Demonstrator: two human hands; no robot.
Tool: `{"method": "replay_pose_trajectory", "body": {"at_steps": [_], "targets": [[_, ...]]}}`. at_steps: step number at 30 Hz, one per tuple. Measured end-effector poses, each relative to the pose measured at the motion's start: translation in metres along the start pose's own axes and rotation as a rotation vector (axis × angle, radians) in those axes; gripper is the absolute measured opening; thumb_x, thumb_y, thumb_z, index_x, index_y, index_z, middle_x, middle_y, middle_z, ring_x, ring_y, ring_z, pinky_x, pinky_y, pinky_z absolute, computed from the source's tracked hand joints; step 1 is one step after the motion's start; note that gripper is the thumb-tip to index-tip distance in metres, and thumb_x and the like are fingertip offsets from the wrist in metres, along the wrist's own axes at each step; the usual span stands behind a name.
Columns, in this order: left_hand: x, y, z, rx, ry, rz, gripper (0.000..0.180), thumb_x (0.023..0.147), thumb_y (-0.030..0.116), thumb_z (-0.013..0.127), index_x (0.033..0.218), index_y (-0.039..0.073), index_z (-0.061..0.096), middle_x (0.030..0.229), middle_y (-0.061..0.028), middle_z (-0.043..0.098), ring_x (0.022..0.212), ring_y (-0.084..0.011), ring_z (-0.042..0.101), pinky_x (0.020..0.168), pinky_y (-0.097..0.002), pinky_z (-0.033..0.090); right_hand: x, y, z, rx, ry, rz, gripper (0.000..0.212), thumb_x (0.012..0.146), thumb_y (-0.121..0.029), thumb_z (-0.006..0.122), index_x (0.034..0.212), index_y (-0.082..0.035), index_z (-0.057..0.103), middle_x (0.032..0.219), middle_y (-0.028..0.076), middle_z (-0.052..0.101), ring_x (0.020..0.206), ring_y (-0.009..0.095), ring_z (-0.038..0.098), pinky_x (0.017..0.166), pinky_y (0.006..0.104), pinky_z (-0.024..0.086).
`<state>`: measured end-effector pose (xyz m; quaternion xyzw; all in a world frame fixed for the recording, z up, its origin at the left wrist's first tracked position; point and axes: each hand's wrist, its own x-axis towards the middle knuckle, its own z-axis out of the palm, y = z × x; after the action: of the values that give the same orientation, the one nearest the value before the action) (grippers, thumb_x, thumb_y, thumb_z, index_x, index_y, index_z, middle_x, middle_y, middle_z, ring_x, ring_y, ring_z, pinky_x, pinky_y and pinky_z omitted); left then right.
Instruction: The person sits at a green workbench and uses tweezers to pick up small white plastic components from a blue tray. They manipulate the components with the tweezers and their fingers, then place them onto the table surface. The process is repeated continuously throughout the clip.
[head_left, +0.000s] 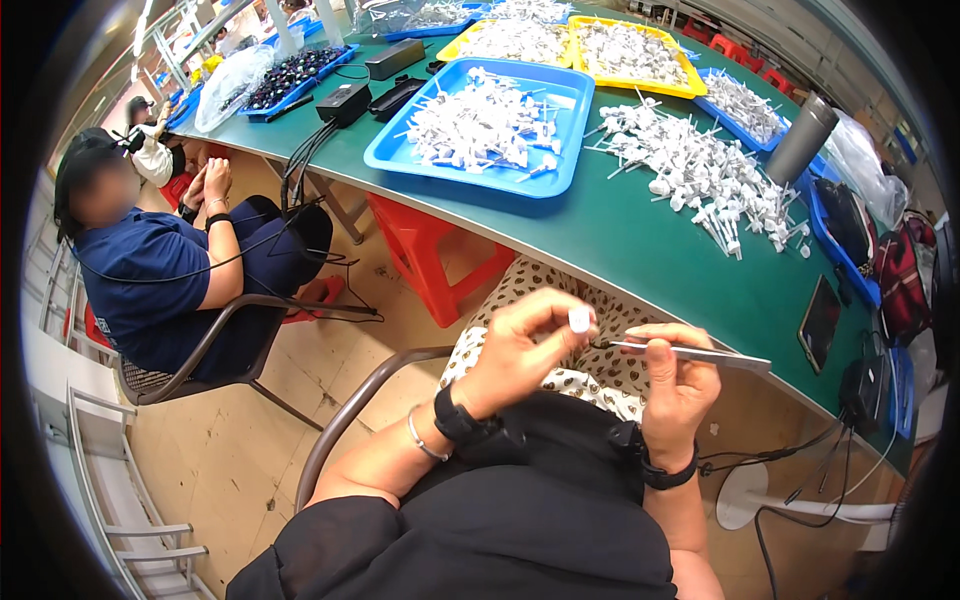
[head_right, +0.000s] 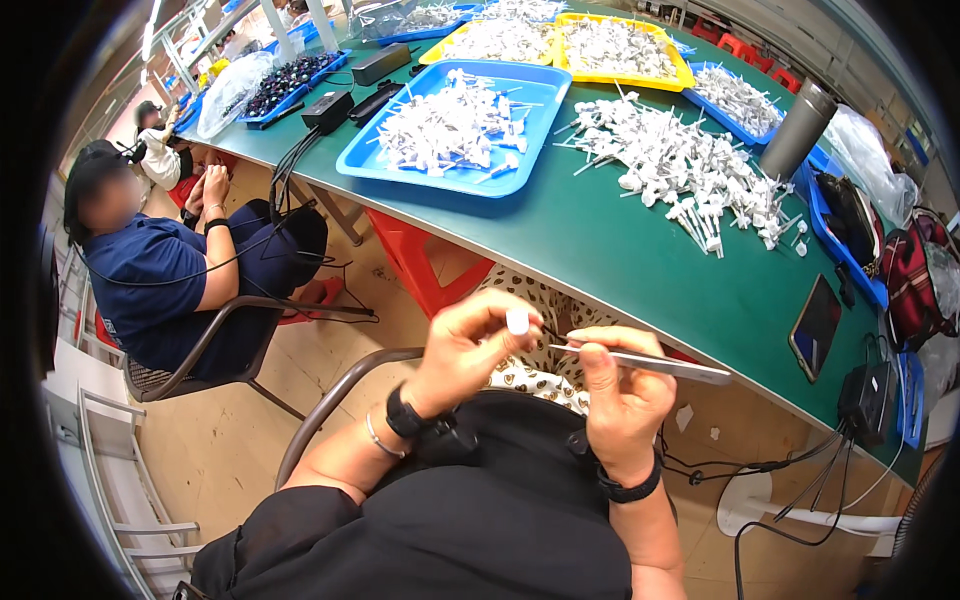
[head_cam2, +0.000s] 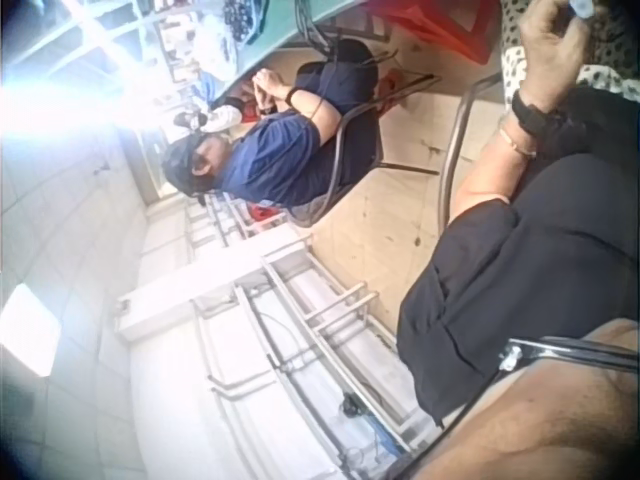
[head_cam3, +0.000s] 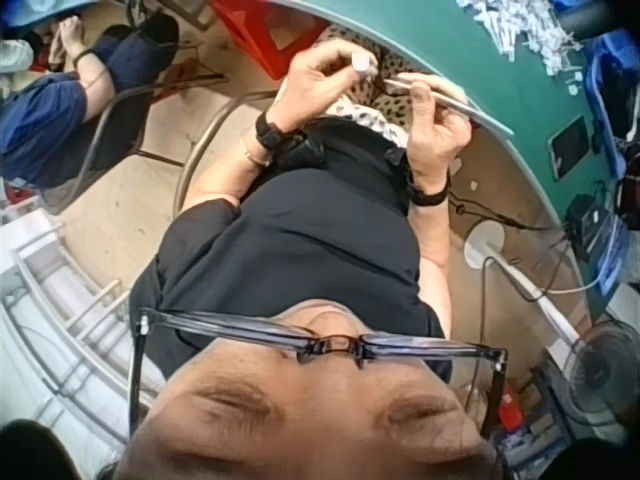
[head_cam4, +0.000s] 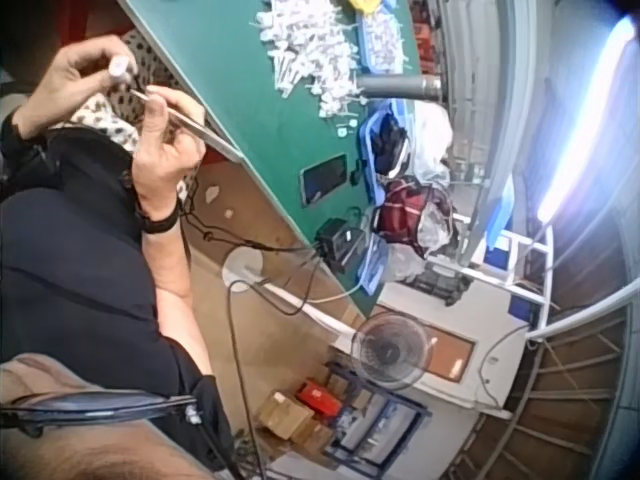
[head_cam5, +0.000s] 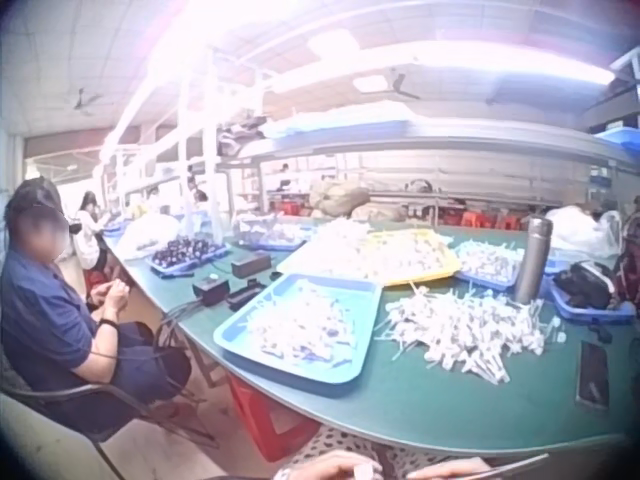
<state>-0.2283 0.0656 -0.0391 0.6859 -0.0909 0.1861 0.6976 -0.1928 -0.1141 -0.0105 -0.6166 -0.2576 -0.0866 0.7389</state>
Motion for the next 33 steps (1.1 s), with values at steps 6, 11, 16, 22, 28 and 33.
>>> {"method": "replay_pose_trajectory", "body": {"at_steps": [6,11,16,22,28,33], "targets": [[0.113,0.043,-0.049,0.355,0.244,0.228,0.016,0.095,0.012,0.067,0.101,-0.003,0.069,0.083,-0.0025,0.069,0.076,-0.0089,0.062,0.071,-0.0237,0.051,0.008,-0.006,-0.02,0.009,0.101,-0.048,0.018,0.099,-0.013,0.063,0.105,0.004,0.06,0.095,0.014,0.07,0.084,0.016,0.067,0.078,0.0286,0.057],[0.2,0.02,-0.139,1.592,0.579,0.295,0.052,0.079,0.011,0.073,0.129,0.005,0.063,0.113,-0.0147,0.069,0.106,-0.0311,0.066,0.094,-0.0368,0.051,0.015,-0.008,-0.024,0.068,0.103,-0.087,0.018,0.099,-0.013,0.063,0.105,0.004,0.06,0.096,0.012,0.069,0.086,0.016,0.068,0.08,0.0297,0.059],[0.219,0.01,-0.062,1.076,-0.025,0.563,0.036,0.082,0.007,0.067,0.118,0.008,0.068,0.114,-0.0166,0.068,0.111,-0.0345,0.062,0.1,-0.0381,0.048,0.018,-0.008,-0.031,0.077,0.138,-0.116,0.019,0.099,-0.013,0.064,0.106,0.004,0.06,0.096,0.012,0.069,0.084,0.015,0.067,0.08,0.0294,0.058],[0.213,-0.018,0.052,1.168,-0.39,0.4,0.027,0.082,0.006,0.064,0.105,0.014,0.075,0.102,-0.0125,0.068,0.106,-0.0331,0.062,0.093,-0.0412,0.05,0.018,-0.014,-0.036,0.054,0.141,-0.118,0.018,0.099,-0.013,0.064,0.105,0.004,0.06,0.096,0.014,0.069,0.083,0.015,0.067,0.079,0.0292,0.058],[0.229,-0.016,0.066,1.298,-0.454,0.51,0.018,0.08,0.007,0.065,0.095,0.011,0.075,0.094,-0.0123,0.069,0.096,-0.0304,0.066,0.084,-0.04,0.053,0.021,-0.014,-0.037,0.093,0.166,-0.119,0.019,0.098,-0.013,0.065,0.105,0.004,0.059,0.096,0.014,0.069,0.083,0.016,0.067,0.078,0.0287,0.057],[0.23,0.006,0.055,0.523,-0.359,0.02,0.024,0.087,0.023,0.073,0.096,0.001,0.071,0.095,-0.0067,0.071,0.086,-0.0132,0.063,0.076,-0.0272,0.05,0.021,-0.016,-0.04,0.073,0.157,-0.122,0.02,0.098,-0.014,0.065,0.105,0.004,0.059,0.095,0.014,0.069,0.083,0.016,0.067,0.079,0.03,0.058]]}}
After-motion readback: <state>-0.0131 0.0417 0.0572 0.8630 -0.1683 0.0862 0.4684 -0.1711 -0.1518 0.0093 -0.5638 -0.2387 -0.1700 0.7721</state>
